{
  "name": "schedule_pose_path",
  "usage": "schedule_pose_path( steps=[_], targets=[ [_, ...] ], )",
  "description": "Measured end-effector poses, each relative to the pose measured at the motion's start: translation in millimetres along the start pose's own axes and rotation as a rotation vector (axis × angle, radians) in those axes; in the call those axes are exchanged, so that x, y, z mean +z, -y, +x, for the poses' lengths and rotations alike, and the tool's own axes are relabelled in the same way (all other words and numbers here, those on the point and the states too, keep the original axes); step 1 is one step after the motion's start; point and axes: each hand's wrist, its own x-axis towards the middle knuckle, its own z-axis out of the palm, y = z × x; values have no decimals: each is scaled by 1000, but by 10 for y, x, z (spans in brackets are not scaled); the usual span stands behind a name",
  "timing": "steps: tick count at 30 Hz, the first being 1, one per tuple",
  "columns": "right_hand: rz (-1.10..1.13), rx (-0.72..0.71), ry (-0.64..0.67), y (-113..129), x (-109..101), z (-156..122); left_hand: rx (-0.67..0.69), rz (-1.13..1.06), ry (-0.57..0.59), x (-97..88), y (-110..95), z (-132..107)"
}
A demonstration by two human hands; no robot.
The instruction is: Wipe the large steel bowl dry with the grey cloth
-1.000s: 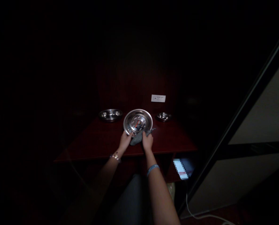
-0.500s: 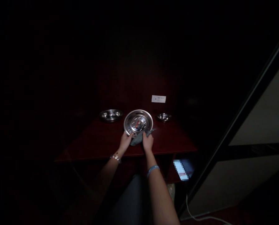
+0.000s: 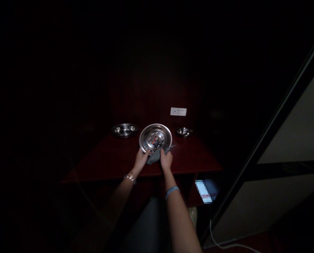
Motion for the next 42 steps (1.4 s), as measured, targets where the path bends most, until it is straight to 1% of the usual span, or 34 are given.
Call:
schedule_pose_path(
  steps=[3, 8, 14, 19, 23, 27, 33, 38, 42],
  targets=[
    [-4, -2, -8, -5, 4, -2, -1, 5, 1, 3, 3, 1],
    [8, -17, -3, -12, 12, -7, -7, -8, -32, 8, -14, -8],
    [1, 4, 3, -10, 10, -3, 8, -29, -39, 15, -20, -14],
    [-11, 3, 8, 3, 2, -11, -3, -19, -10, 11, 18, -7],
    [-9, -6, 6, 8, 0, -17, 8, -36, -21, 11, 34, -4],
    [-3, -18, 20, 5, 1, -18, 9, -59, -40, 13, 2, -9],
    [4, -15, 3, 7, 1, -19, -10, -39, -43, 9, -55, -24],
    [14, -6, 4, -7, 9, -7, 34, -35, -30, 8, 1, -12],
    [28, -12, 8, -28, 16, -1, 36, -34, -22, 9, 28, -7]
  ],
)
